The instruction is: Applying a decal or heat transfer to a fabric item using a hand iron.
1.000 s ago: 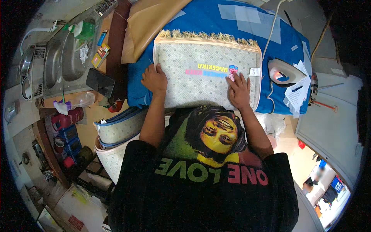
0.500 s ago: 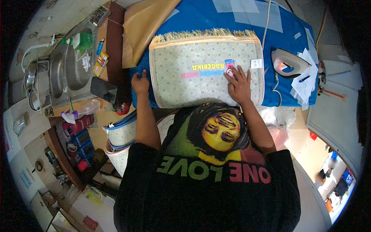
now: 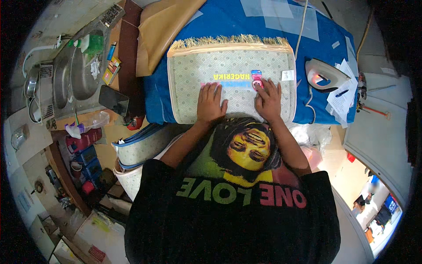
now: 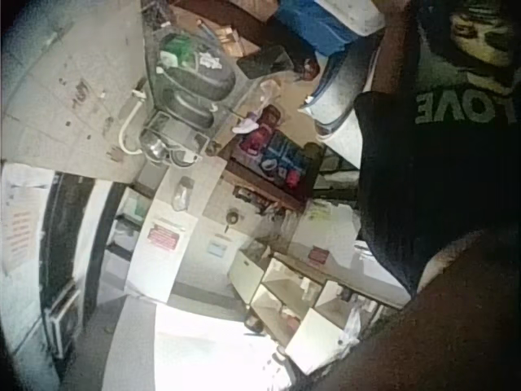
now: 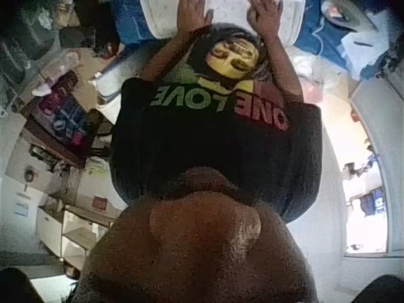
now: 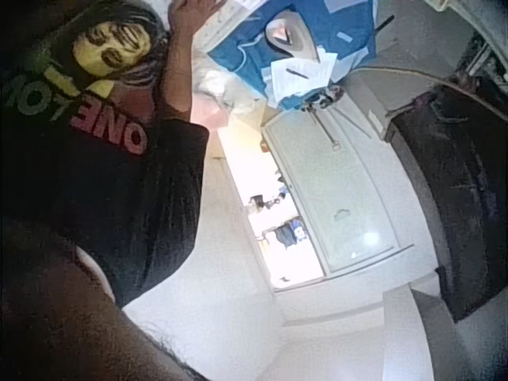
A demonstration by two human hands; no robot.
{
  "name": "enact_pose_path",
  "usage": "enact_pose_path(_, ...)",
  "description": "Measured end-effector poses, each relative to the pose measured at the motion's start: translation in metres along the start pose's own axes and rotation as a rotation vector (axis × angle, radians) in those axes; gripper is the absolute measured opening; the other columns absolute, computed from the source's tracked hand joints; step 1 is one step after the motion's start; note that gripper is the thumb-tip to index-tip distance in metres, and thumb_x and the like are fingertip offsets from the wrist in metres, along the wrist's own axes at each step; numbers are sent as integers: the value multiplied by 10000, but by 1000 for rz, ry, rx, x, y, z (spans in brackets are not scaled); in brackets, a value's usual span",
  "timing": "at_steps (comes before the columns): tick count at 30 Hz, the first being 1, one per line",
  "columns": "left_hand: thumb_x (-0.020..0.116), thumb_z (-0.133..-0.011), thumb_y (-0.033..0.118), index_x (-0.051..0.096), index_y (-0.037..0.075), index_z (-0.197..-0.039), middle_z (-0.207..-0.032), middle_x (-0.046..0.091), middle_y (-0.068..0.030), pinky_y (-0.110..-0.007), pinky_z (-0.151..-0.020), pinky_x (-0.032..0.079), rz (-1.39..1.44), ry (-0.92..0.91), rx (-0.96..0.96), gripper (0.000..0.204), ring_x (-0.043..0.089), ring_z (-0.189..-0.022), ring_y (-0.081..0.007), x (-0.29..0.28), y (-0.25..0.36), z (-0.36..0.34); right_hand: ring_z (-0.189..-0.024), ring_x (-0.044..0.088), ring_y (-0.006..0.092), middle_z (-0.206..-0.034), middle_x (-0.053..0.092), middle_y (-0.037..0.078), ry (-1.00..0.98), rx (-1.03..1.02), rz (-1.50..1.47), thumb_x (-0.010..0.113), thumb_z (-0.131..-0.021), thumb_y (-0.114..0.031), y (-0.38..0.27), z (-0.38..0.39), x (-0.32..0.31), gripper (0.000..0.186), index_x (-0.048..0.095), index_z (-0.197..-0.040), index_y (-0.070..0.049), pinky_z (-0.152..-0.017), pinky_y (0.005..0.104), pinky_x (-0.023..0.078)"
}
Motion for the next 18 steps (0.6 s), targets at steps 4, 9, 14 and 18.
enact_pose_path(4,677,-875,284,550,-44,-1395,-1439,502,-228,-555,-1223,284,-32,-8,-20,628,423,-1390,-434,8,5,1,-1440,436,384,-1457,561,133,-19,5,27,648,-859,-159,4,3,1,455,680,-1314,-160,-1226,648,201)
enact_pose_path(9,658,-880,232,529,-57,-1427,-1446,490,-258,-566,-1213,309,7,-64,-23,632,411,-1403,-461,12,17,2,-1416,451,394,-1435,570,150,-1,-13,5,654,-857,-167,6,0,-1,470,667,-1325,-132,-1224,629,215)
enact_pose_path(14,621,-889,286,473,-69,-1468,-1493,444,-252,-540,-1257,240,-51,-117,-12,695,337,-1458,-450,16,21,4,-1336,500,404,-1385,581,189,142,124,-157,659,-844,-140,16,4,-24,483,656,-1325,-104,-1188,560,296)
enact_pose_path(18,631,-874,274,479,-68,-1461,-1479,455,-257,-545,-1250,251,-36,-85,12,696,355,-1442,-456,19,19,5,-1236,542,394,-1320,594,205,226,190,-136,664,-826,-90,40,18,-45,464,654,-1288,-54,-1103,499,392)
Point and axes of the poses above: each hand's wrist, its own z-axis away from the middle knuckle, its own x-axis out of the palm, y = z × x, the point moved 1 cm from there along -z, towards the middle knuckle
